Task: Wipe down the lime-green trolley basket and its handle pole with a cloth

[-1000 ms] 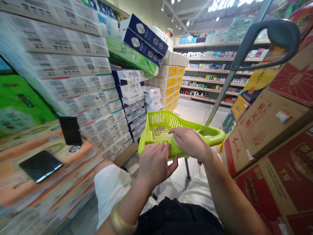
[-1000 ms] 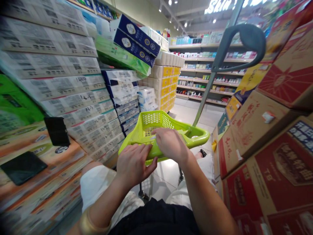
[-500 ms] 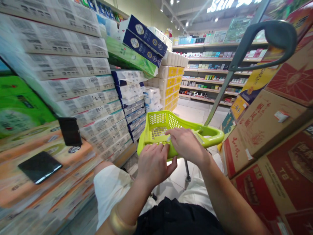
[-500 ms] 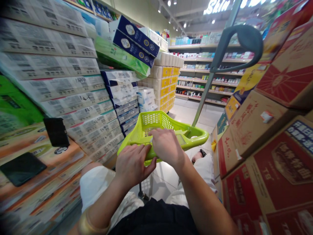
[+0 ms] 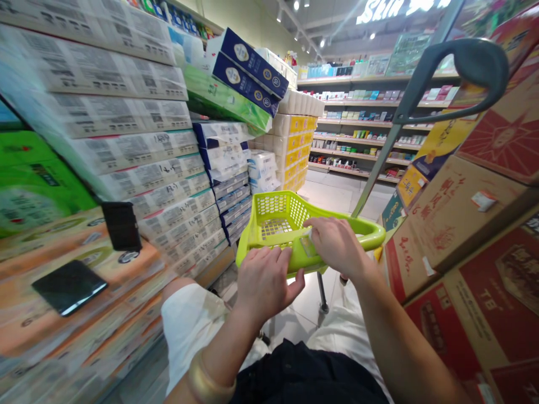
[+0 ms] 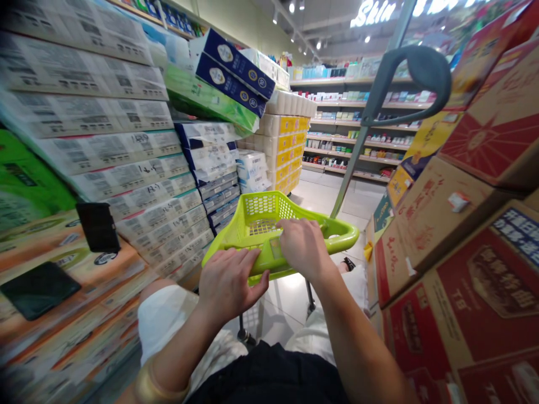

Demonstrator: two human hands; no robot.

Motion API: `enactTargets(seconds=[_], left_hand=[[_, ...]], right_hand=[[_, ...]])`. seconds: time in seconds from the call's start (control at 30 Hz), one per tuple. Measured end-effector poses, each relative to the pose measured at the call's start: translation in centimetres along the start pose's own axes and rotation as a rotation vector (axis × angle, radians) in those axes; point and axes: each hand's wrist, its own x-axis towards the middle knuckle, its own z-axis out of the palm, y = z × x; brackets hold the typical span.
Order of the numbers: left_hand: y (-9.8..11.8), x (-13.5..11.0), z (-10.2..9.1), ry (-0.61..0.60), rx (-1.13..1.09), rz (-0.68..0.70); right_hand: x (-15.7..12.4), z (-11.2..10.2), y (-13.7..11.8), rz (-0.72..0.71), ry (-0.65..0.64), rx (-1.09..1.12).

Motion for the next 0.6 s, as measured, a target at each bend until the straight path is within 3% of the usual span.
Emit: enactTargets(seconds=[0.1, 0.23, 0.33, 0.6], left_hand=[[-0.1, 0.0, -0.2, -0.009, -0.003, 0.001], [-0.1, -0.1, -0.3, -0.016, -0.01, -0.006], [0.1, -0.1, -0.1, -0.017, -0.008, -0.012], [-0.2, -0.1, -0.2, -0.009, -0.015, -0.012]], right_hand=[[0.1, 0.0, 0.0, -0.011, 0.005, 0.06], [-0.2, -0.4, 2.5, 0.15, 0.006, 0.06], [-0.6, -0.4, 3.4, 0.188, 0.016, 0.033], [-1.9, 0.4, -0.9, -0.047, 0.098, -0.009]])
